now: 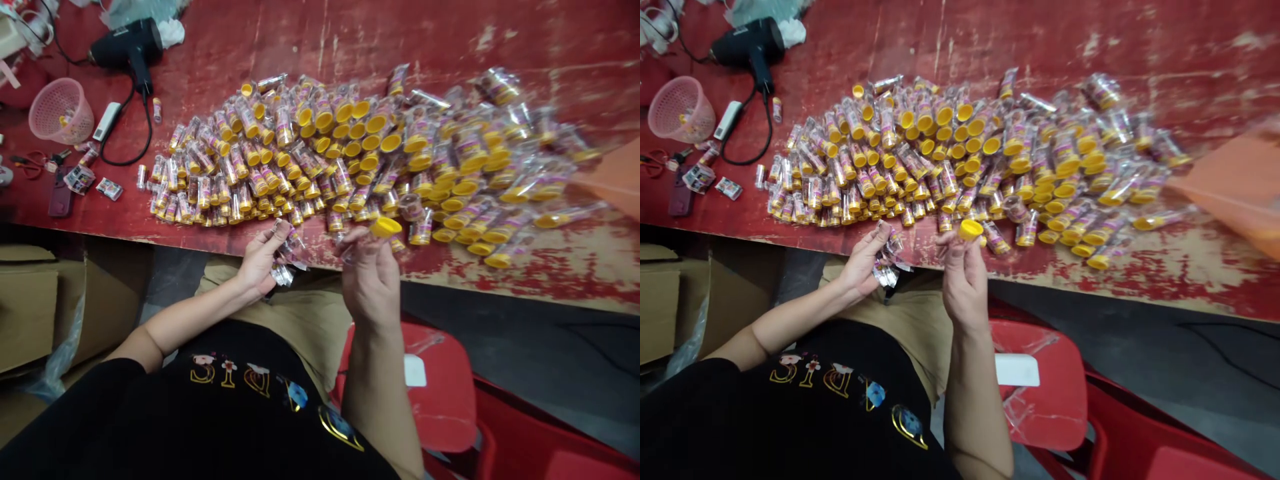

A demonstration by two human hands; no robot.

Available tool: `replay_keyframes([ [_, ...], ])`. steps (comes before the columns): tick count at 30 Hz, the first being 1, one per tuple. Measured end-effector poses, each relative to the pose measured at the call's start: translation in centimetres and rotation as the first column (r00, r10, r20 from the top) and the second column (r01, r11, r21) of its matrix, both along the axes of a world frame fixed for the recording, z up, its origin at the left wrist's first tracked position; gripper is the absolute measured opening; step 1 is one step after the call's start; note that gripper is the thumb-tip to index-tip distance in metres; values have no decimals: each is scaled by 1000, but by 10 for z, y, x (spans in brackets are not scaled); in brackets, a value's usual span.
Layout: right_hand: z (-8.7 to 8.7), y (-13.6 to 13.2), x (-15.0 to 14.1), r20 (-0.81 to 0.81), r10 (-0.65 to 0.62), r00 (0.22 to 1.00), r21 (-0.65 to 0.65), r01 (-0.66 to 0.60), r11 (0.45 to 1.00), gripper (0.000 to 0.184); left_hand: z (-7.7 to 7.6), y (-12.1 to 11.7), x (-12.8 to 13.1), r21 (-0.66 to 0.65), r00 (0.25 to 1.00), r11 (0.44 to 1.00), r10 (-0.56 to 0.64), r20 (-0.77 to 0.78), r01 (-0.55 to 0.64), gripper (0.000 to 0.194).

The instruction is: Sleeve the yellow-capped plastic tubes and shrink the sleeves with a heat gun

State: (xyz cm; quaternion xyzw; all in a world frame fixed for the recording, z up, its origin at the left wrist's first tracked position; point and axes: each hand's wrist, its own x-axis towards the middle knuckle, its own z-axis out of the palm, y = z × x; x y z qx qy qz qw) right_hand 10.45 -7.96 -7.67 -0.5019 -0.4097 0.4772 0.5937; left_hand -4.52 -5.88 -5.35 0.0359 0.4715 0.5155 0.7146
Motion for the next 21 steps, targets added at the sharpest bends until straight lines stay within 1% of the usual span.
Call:
replay_keyframes([
  [2,7,-12,1,34,-18,999,9,18,1000,41,-1,-1,-3,15,998,1000,-17,52,16,51],
  [5,13,-25,-4,5,-71,997,51,71,996,38,-2,-3,-3,26,997,999,-28,78,26,48],
  [8,12,-29,-12,30,-116,993,101,112,989,39,-1,-5,-1,9,996,999,-55,75,54,47],
  [11,9,-29,-17,49,-138,989,72,134,988,40,4,-8,2,14,994,997,-81,73,81,46],
  [13,9,-29,-20,11,-167,986,81,166,983,48,7,-11,4,30,996,997,-79,52,77,46],
  [15,11,-30,-23,-19,-194,981,107,195,975,50,9,-14,5,50,998,997,-67,4,67,50],
  [18,14,-32,-25,-41,-216,976,115,219,969,40,8,-18,5,93,996,994,-41,-83,49,56],
  [21,15,-35,-26,-115,-213,970,67,222,973,34,8,-20,4,124,990,991,-31,-136,48,55],
])
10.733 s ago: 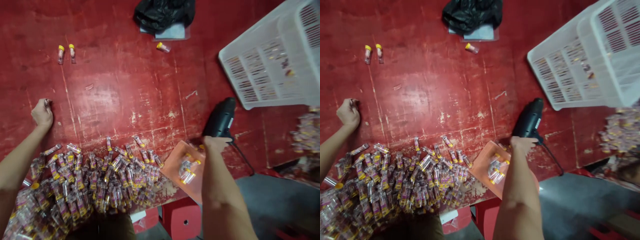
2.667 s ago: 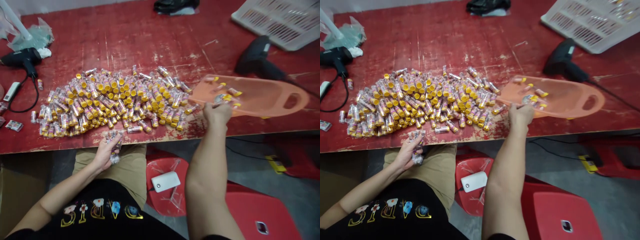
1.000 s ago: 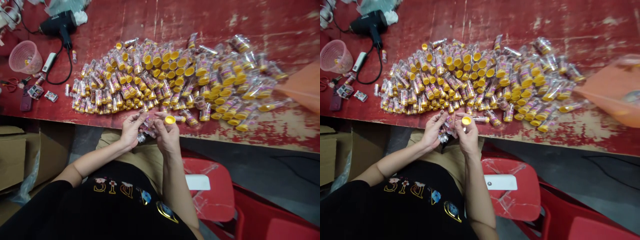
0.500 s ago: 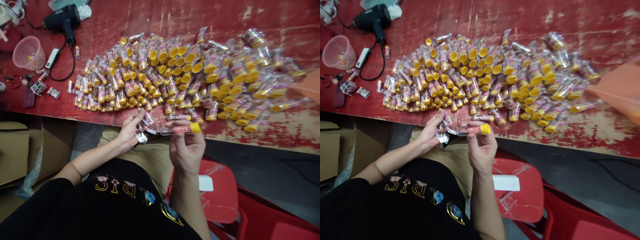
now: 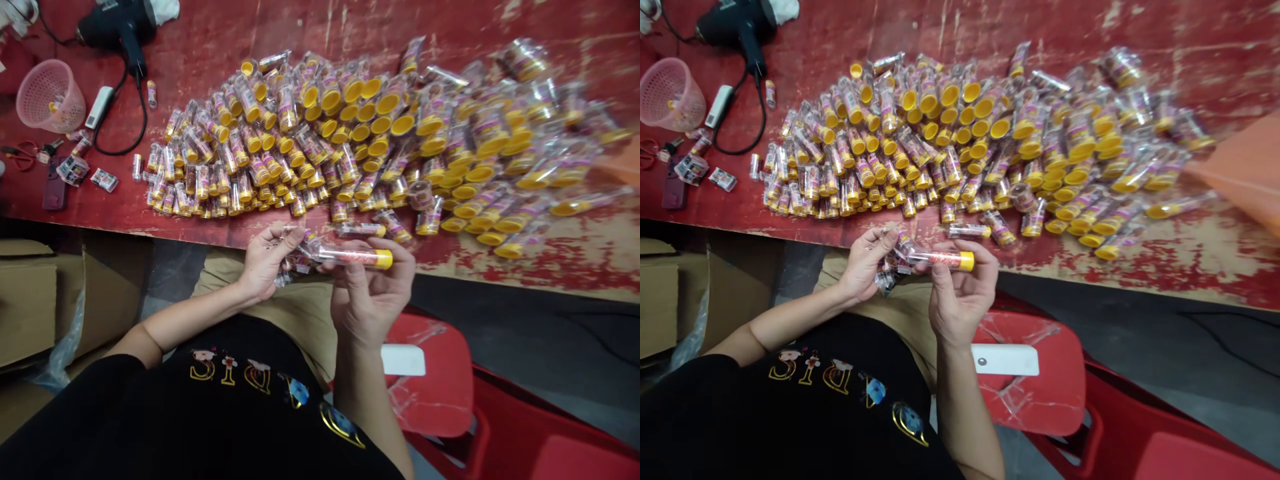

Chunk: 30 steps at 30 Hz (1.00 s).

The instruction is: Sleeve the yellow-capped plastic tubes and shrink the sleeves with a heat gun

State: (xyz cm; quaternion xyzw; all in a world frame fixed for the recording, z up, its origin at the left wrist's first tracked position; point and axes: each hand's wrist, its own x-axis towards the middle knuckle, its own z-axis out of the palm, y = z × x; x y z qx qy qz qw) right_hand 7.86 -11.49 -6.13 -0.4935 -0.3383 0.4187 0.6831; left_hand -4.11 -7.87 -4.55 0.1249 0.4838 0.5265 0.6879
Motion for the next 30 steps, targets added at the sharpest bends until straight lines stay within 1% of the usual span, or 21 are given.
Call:
replay_keyframes([
  [3,0,-4,3,-85,21,996,-45,-25,999,30,3,1,-3,-4,1000,1000,-19,-14,19,54],
  [5,-1,-6,7,-157,35,987,-50,-44,998,31,5,2,-4,-6,999,1000,-27,-28,27,58],
  [8,-2,-8,14,-279,100,955,-55,-120,991,33,3,4,-5,4,999,1000,6,-52,-6,61],
  [9,-2,-8,16,-297,117,948,-51,-138,989,32,1,4,-4,5,998,1000,20,-60,-20,61],
  [11,-3,-8,18,-278,130,952,-36,-146,989,30,-1,4,-2,7,997,999,35,-69,-35,62],
  [16,-5,-9,11,-87,90,992,-1,-90,996,25,-4,1,0,15,997,999,32,-69,-31,61],
  [19,-7,-11,6,54,-7,999,51,5,999,22,-5,-2,-1,8,997,1000,10,-81,-10,60],
  [22,-8,-17,7,230,-98,968,130,70,989,27,-6,-3,-4,33,996,999,-27,-90,30,61],
  [24,-7,-23,12,357,-87,930,153,33,988,29,-5,-3,-6,55,994,996,-63,-87,68,61],
  [25,-6,-26,15,408,-50,911,146,-11,989,31,-4,-3,-8,58,993,995,-82,-81,87,62],
  [28,-3,-32,26,509,126,851,93,-200,975,42,0,-2,-11,42,992,992,-120,-48,122,67],
  [29,-1,-33,29,543,144,827,105,-237,966,45,2,-2,-11,40,991,990,-130,-31,132,69],
  [30,0,-34,31,576,136,806,130,-255,958,48,3,-2,-12,41,990,989,-141,-17,141,69],
])
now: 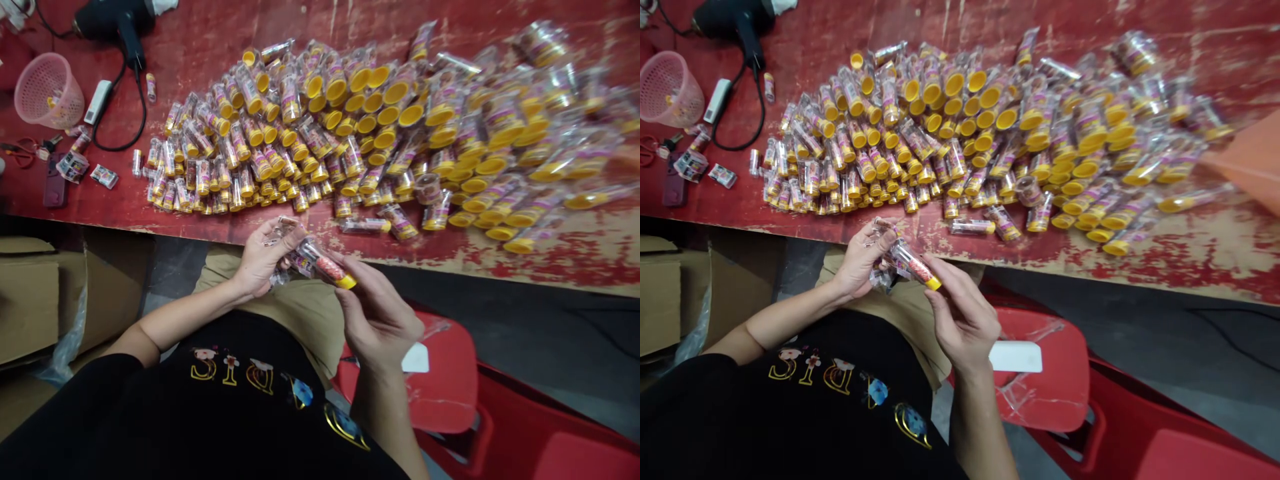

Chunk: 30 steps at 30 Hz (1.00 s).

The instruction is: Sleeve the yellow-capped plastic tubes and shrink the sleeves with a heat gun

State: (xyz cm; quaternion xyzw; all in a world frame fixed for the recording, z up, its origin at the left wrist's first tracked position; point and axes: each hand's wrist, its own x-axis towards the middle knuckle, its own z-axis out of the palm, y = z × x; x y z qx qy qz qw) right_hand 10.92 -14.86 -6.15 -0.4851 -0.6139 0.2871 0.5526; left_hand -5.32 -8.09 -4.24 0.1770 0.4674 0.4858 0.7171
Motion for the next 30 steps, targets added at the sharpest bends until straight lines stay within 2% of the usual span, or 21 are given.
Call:
replay_keyframes([
  [4,5,-3,-3,76,-54,996,106,46,993,58,3,-1,-2,-23,999,998,-52,8,53,68],
  [7,6,-6,-7,88,-38,995,71,32,997,56,4,-1,-5,-43,993,992,-117,28,118,68],
  [10,6,-7,-8,0,-94,996,11,94,995,55,5,-1,-7,-51,984,983,-178,29,179,68],
  [14,6,-6,-8,14,-25,1000,-1,25,1000,58,8,-3,-8,-46,981,980,-194,-18,193,62],
  [16,6,-7,-12,10,-85,996,9,85,996,54,9,-3,-9,-47,976,975,-218,3,218,62],
  [19,5,-10,-21,-88,-216,972,-59,211,976,45,12,-1,-10,-40,959,960,-275,63,278,58],
  [21,5,-11,-25,-110,-253,961,-75,246,966,39,13,0,-10,-23,955,958,-283,89,286,56],
  [23,3,-11,-28,-169,-240,956,-103,225,969,36,12,1,-9,-8,958,962,-272,87,274,55],
  [26,1,-9,-28,-336,-152,930,-208,84,974,36,9,0,-8,-23,966,966,-256,34,257,52],
  [28,0,-8,-26,-293,-153,944,-216,91,972,35,7,0,-8,-52,964,963,-265,-8,264,48],
  [30,0,-7,-23,-143,-192,971,-141,172,975,38,7,0,-8,-71,951,949,-309,-31,306,46],
])
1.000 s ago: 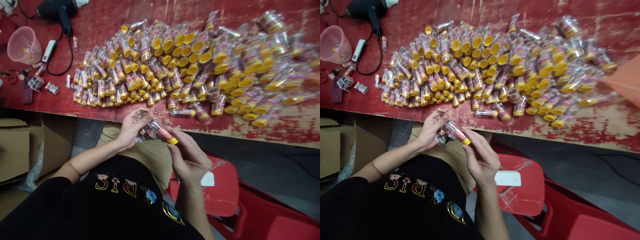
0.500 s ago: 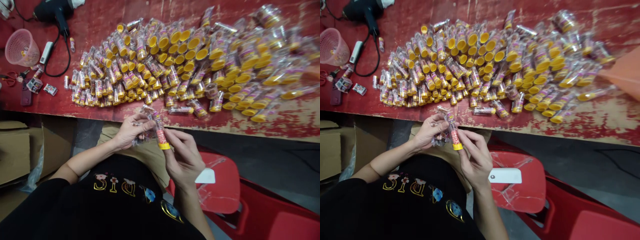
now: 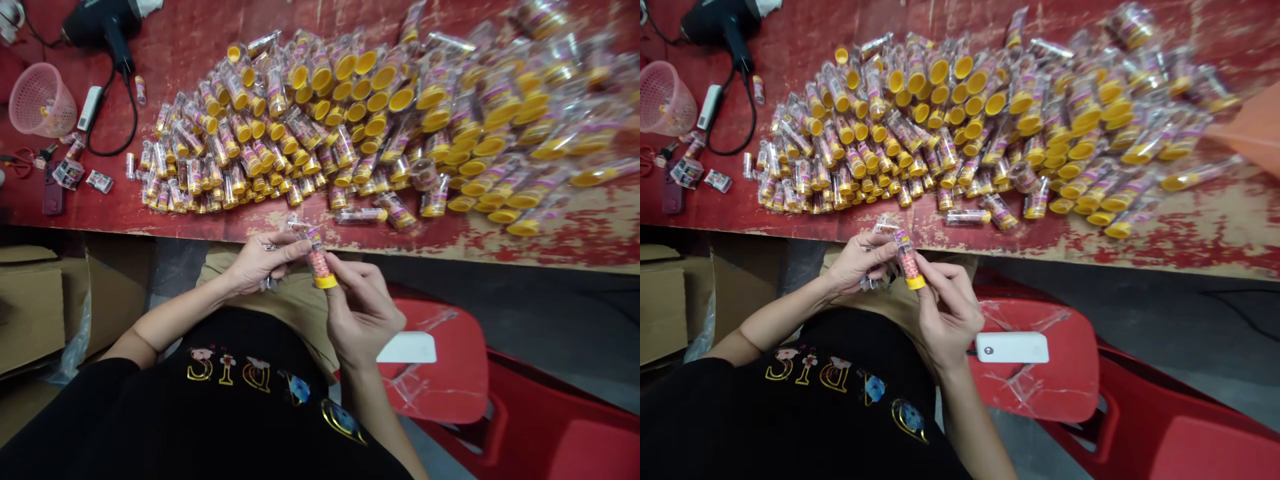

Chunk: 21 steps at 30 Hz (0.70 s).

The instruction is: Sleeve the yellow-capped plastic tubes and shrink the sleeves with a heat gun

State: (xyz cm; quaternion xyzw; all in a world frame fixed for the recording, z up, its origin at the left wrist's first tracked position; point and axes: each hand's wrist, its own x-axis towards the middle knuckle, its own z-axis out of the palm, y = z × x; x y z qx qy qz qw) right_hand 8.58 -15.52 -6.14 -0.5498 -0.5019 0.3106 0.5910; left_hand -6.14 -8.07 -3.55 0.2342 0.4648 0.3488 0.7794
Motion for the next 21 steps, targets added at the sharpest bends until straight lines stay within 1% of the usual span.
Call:
replay_keyframes([
  [2,1,1,2,130,5,991,77,-15,997,48,1,0,-1,4,998,998,-67,-2,67,47],
  [4,4,2,3,173,54,984,126,-76,989,54,3,-1,-2,29,993,992,-122,7,121,51],
  [5,5,3,2,173,57,983,142,-83,986,54,3,-2,-3,44,990,989,-139,4,139,53],
  [6,7,4,2,165,38,986,158,-64,985,51,4,-3,-3,55,987,986,-158,-6,158,55],
  [9,10,8,0,78,-82,994,210,64,976,43,5,-11,-2,50,975,973,-223,-25,224,56],
  [10,10,9,-1,58,-105,993,220,90,971,40,5,-14,-1,46,974,973,-227,-18,228,56],
  [12,10,11,-1,48,-129,991,224,115,968,34,6,-18,1,55,984,983,-177,8,176,54],
  [15,9,12,-2,55,-132,990,200,119,973,27,9,-19,5,80,999,997,-17,29,15,54],
  [16,9,12,-2,50,-133,990,199,121,973,27,10,-19,6,80,999,997,13,31,-15,54],
  [18,8,12,-1,32,-139,990,213,129,969,30,11,-18,8,67,999,997,26,30,-28,52],
  [21,8,11,0,28,-145,989,236,134,963,35,12,-18,9,58,999,998,6,32,-8,53],
])
